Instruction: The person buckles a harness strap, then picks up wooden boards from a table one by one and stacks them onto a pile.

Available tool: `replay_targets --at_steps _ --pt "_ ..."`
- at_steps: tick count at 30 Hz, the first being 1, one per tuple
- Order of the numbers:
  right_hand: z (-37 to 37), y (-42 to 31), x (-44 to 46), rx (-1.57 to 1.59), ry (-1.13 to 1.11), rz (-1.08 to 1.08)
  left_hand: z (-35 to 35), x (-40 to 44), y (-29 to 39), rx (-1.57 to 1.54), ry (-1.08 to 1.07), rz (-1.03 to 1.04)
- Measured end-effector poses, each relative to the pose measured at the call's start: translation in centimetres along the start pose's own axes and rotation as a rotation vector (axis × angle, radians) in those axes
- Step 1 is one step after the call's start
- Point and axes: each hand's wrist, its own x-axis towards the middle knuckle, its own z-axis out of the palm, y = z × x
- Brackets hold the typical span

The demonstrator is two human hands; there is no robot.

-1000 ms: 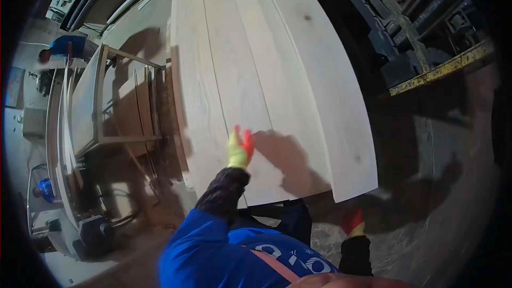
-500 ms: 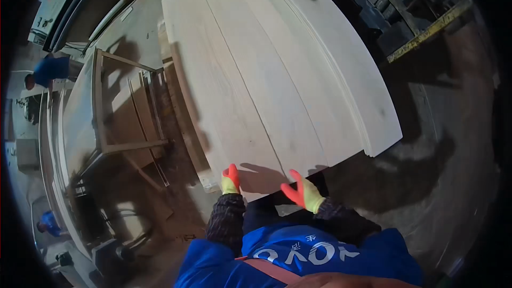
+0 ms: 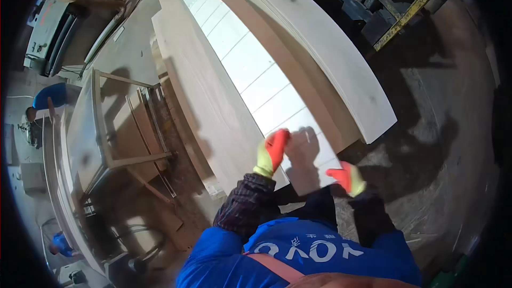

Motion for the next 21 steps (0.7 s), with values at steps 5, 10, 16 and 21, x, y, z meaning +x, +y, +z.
replay_targets --at_steps 5,10,16,21 --pt "-17.7 6.1 -13.2 0.088 0.241 0.036 1.1 10.6 3.0 -0.294 0.470 0.068" --pt "-22.6 12.4 -23.2 0.797 0.884 0.012 5.1 15.7 -1.9 -0.865 0.033 -0.139" --pt "-27.7 16.3 -23.4 1.042 1.043 -0.005 12.3 16.8 -0.8 -0.711 0.159 -0.062" --pt "-30.6 16.0 -18.2 1.155 0.957 0.016 16.8 22.6 3.7 -0.391 0.013 -0.084"
